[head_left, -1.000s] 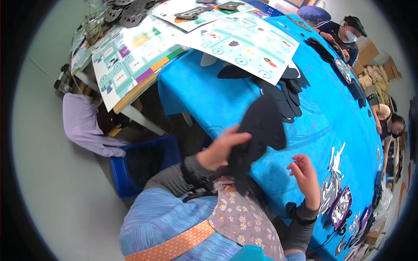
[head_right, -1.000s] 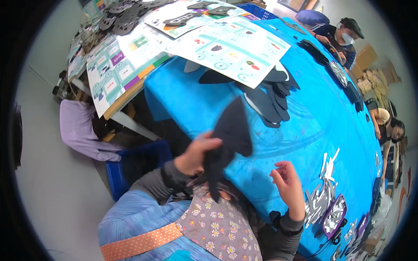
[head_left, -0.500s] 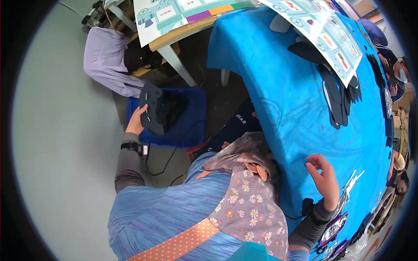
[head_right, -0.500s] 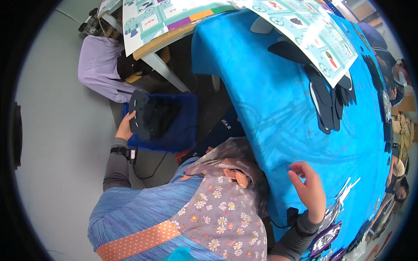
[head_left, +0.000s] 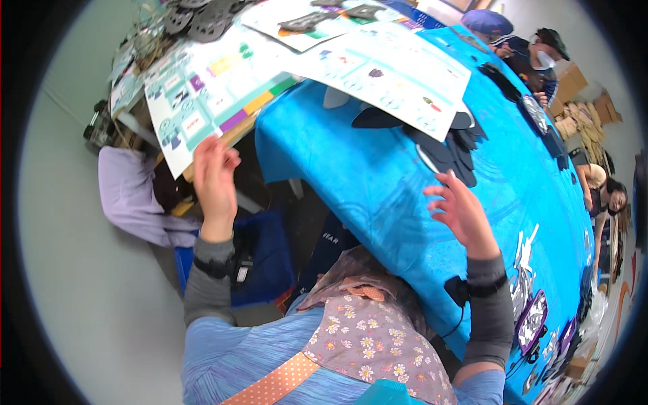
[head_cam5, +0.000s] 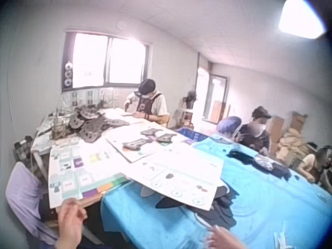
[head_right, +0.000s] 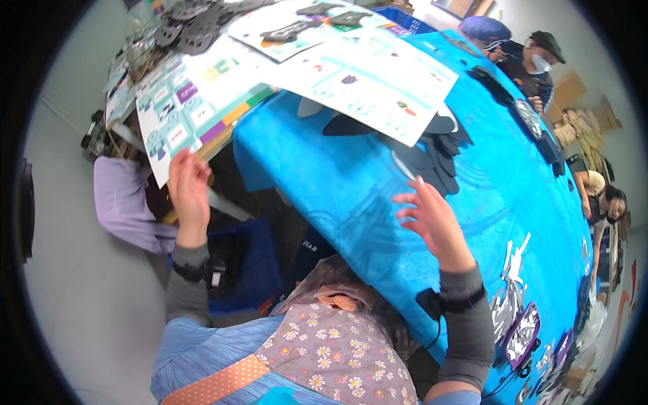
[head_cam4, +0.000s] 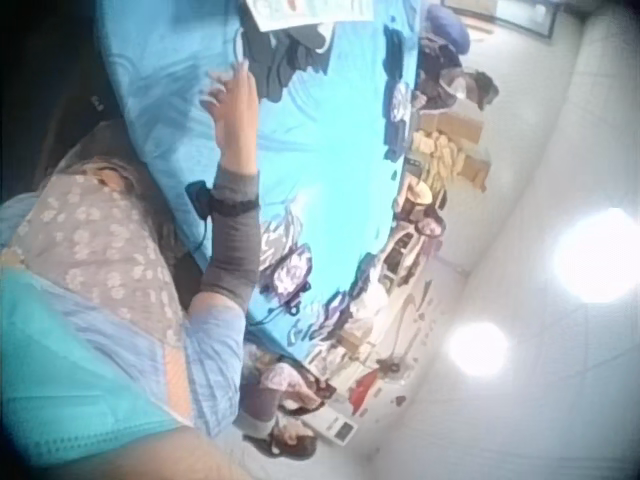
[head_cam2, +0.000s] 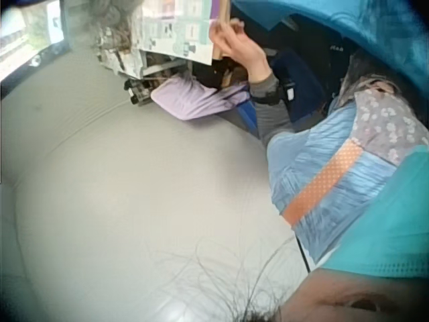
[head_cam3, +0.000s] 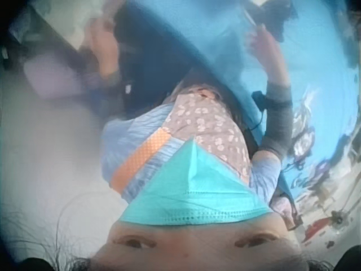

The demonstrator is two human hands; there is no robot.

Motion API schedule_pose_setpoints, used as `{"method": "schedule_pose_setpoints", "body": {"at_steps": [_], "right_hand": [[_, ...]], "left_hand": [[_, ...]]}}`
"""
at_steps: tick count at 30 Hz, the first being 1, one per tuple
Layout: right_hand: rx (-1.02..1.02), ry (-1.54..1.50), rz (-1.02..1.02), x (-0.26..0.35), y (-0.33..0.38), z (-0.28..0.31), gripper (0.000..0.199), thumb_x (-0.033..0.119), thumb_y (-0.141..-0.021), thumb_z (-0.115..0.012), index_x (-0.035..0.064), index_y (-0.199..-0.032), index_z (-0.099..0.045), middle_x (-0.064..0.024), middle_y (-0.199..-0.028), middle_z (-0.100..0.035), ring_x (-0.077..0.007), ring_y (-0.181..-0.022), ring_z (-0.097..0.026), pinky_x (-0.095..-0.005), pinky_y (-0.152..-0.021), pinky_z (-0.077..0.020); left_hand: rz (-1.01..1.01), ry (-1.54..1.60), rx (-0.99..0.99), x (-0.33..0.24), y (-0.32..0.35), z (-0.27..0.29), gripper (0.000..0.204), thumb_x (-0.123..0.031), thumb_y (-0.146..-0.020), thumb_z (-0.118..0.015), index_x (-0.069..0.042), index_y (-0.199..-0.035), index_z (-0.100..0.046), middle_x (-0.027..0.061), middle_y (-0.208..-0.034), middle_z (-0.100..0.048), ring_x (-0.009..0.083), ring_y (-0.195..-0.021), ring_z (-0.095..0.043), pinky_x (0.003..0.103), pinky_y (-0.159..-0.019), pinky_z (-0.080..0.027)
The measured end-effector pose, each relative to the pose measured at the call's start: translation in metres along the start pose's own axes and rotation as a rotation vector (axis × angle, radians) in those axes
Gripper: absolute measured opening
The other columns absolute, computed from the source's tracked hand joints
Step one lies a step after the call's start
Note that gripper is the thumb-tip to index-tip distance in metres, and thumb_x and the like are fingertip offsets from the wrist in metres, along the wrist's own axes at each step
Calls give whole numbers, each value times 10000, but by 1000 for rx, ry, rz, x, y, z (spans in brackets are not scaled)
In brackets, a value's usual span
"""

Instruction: Manually assembling and aligning shoe upper components on a factory workspace using a pattern guide.

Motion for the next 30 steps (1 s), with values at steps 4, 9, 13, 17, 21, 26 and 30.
{"method": "schedule_pose_setpoints", "body": {"at_steps": [4, 9, 13, 17, 21, 26, 30], "right_hand": [[-1, -261, 43, 24, -52, -10, 672, 547, -883, -477, -24, -1226, -384, -160, -1031, -577, -224, -857, -564, -334, -743, -475], [-113, -386, 141, 43, -122, -17, 328, 192, -925, -500, -62, -1129, -461, -176, -857, -621, -218, -659, -626, -282, -524, -533], [-137, -214, 280, 61, -85, -10, 313, 129, -921, -448, -49, -1178, -446, -160, -920, -609, -188, -663, -622, -282, -528, -520], [-50, -177, 401, 88, 38, -13, 312, 160, -920, -467, -34, -1165, -454, -103, -925, -601, -116, -611, -568, -216, -537, -474], [-367, -80, 424, 67, 106, 58, 306, 167, -919, -489, -21, -1159, -458, -84, -868, -579, -113, -591, -543, -217, -486, -450], [-460, -71, 381, 33, 163, 64, 298, 149, -909, -508, -32, -1140, -460, -93, -848, -586, -141, -586, -584, -214, -435, -435], [-575, -75, 320, 11, 198, 67, 264, 132, -902, -516, -37, -1102, -483, -105, -807, -599, -149, -554, -591, -215, -399, -430]], "left_hand": [[150, 138, 124, 32, -105, -88, 287, -119, -897, -512, -7, -1159, -476, 81, -1094, -524, 165, -968, -530, 287, -843, -424], [127, -396, 324, 151, -260, -79, 355, -87, -798, -560, 12, -1134, -503, 122, -1074, -546, 225, -1043, -523, 346, -875, -426], [-416, -1458, 545, 233, -285, -94, 421, -52, -679, -601, 18, -1088, -529, 238, -1044, -561, 411, -979, -523, 436, -848, -438], [180, -423, -18, 221, -357, -27, 153, -113, -803, -597, -29, -917, -537, 89, -834, -543, 207, -763, -541, 304, -631, -444], [558, 66, -98, 282, -302, -134, 111, -140, -863, -587, -36, -859, -550, 54, -774, -545, 142, -665, -547, 241, -543, -440], [430, 95, -26, 211, -305, -91, 97, -76, -820, -570, 7, -781, -536, 64, -737, -563, 137, -637, -562, 218, -557, -466], [643, 255, 113, 202, -260, -108, 40, -41, -783, -528, -22, -748, -536, 66, -705, -569, 147, -655, -579, 259, -577, -490]]}}
Point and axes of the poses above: each hand's wrist, its own y-axis away from the middle knuckle, its own z-axis out of the back of the hand, x = y × z, the point moved 2 cm from there along -y, towards the middle knuckle
